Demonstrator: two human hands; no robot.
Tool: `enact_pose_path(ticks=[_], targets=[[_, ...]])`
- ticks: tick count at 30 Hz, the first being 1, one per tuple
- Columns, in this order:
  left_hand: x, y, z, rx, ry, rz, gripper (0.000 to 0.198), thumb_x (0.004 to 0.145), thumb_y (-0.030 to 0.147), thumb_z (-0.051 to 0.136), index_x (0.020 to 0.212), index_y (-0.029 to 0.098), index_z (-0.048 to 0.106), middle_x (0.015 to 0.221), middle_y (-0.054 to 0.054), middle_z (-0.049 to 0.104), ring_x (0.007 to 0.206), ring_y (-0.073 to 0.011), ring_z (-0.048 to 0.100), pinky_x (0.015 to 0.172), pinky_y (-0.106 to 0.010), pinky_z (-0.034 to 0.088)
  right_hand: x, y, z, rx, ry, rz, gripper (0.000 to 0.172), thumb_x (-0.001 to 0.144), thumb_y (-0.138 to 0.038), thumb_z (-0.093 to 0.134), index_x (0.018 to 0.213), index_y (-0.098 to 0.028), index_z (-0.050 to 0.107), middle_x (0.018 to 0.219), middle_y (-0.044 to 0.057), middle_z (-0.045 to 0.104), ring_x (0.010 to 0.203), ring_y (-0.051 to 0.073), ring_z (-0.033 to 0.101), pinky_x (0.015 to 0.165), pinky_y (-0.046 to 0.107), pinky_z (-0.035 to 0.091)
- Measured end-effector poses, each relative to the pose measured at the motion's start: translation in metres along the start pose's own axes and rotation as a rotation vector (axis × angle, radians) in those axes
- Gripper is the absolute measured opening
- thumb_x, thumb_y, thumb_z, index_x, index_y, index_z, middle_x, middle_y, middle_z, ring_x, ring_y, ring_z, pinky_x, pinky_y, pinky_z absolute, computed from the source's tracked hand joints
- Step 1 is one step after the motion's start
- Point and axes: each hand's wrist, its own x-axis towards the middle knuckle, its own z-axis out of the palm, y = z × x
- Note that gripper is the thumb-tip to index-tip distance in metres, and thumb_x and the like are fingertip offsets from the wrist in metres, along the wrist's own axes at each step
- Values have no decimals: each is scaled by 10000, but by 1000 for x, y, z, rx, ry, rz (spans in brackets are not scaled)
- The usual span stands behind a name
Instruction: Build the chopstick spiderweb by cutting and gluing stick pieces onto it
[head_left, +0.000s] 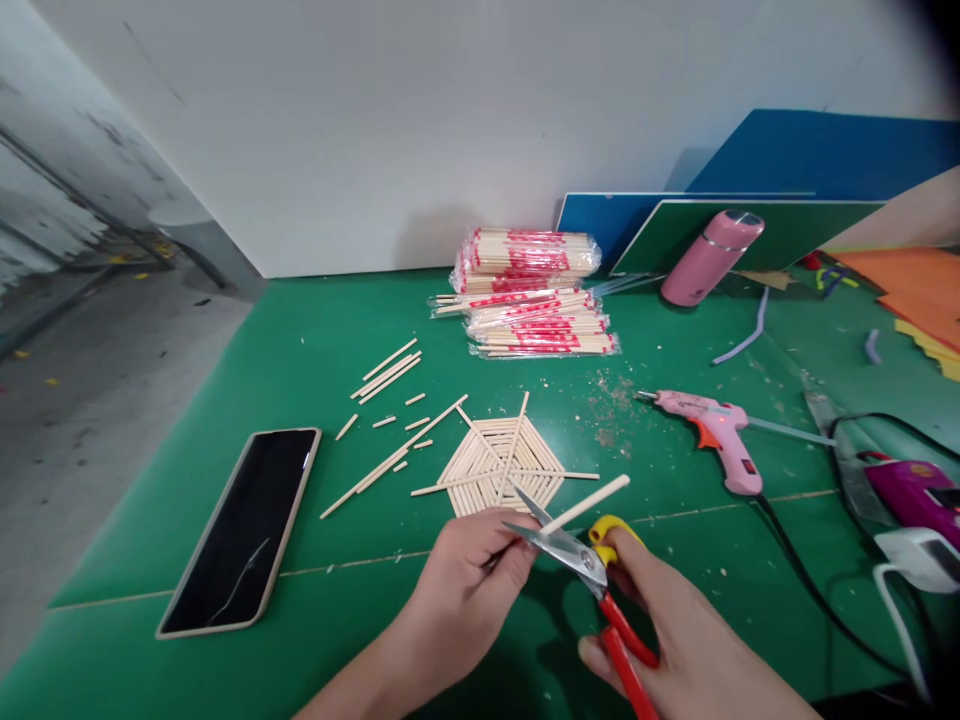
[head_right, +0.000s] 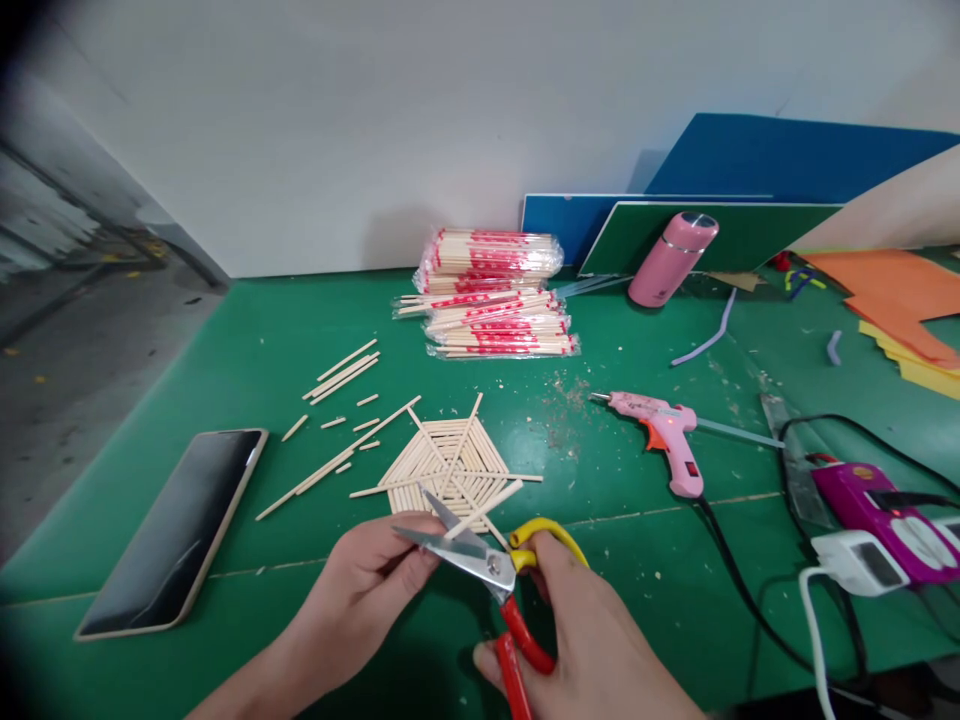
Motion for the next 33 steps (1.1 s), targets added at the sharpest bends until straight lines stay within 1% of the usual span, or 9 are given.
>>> enact_pose_path(ticks=[5, 9, 13, 19, 23, 26, 29, 31, 33], targets=[[2, 0, -4, -273, -129, -140, 196, 760, 281, 537, 665, 131, 619, 543, 24, 451, 505, -70, 348, 472, -191, 273, -4, 2, -3, -21, -70, -6, 493, 642, -366, 582, 1056, -159, 413, 885, 81, 627, 721, 183, 598, 593, 248, 476], [4, -4, -7, -474, -202, -322, 212, 690, 306, 607, 595, 116, 615, 466, 37, 418, 430, -46, 297, 415, -196, 181, -5, 0, -3, 8, -61, -60, 423, 635, -309, 582, 1014, -184, 442, 784, 37, 631, 655, 167, 597, 587, 241, 477], [4, -10, -8, -595, -224, -389, 122, 657, 238, 629, 625, 121, 645, 445, 36, 439, 406, -40, 313, 409, -195, 178, -4, -2, -5, -6, -1, -125, 300, 623, -278, 578, 900, -196, 494, 782, 39, 629, 686, 177, 608, 594, 245, 487], [6, -9, -10, -639, -247, -377, 211, 657, 324, 650, 638, 114, 650, 415, 43, 408, 391, -39, 297, 400, -193, 172, -6, 1, -2, 19, 41, -124, 191, 650, -249, 537, 830, -199, 498, 746, 31, 622, 705, 176, 616, 583, 234, 492], [7, -8, -10, -622, -220, -340, 265, 646, 383, 670, 654, 119, 645, 439, 41, 430, 400, -37, 313, 401, -187, 178, -5, 1, 3, 74, 91, -139, 155, 638, -207, 511, 790, -209, 483, 733, 17, 616, 666, 157, 607, 580, 221, 486], [6, -9, -7, -569, -175, -295, 253, 680, 374, 653, 695, 121, 648, 468, 42, 432, 423, -38, 326, 417, -186, 190, -2, 0, 3, 123, 68, -130, 199, 636, -175, 508, 830, -206, 479, 771, 17, 623, 682, 144, 609, 619, 209, 488], [5, -8, -5, -492, -128, -238, 248, 700, 362, 643, 728, 116, 651, 534, 22, 462, 474, -50, 358, 442, -190, 215, 0, 1, 2, 95, 44, -82, 290, 640, -220, 556, 915, -198, 468, 815, 30, 632, 720, 156, 611, 628, 220, 490], [5, -4, -9, -497, -88, -210, 235, 709, 355, 638, 708, 120, 642, 544, 23, 459, 479, -49, 347, 446, -189, 218, -2, 4, 2, 47, 61, -61, 361, 625, -280, 598, 947, -198, 459, 836, 37, 635, 707, 165, 606, 588, 226, 487], [8, 3, -19, -548, 14, -174, 219, 736, 343, 613, 680, 131, 621, 514, 39, 429, 469, -45, 322, 451, -186, 227, -4, 8, 1, 18, 82, -56, 387, 625, -317, 606, 963, -202, 457, 825, 31, 629, 665, 157, 597, 546, 223, 477]])
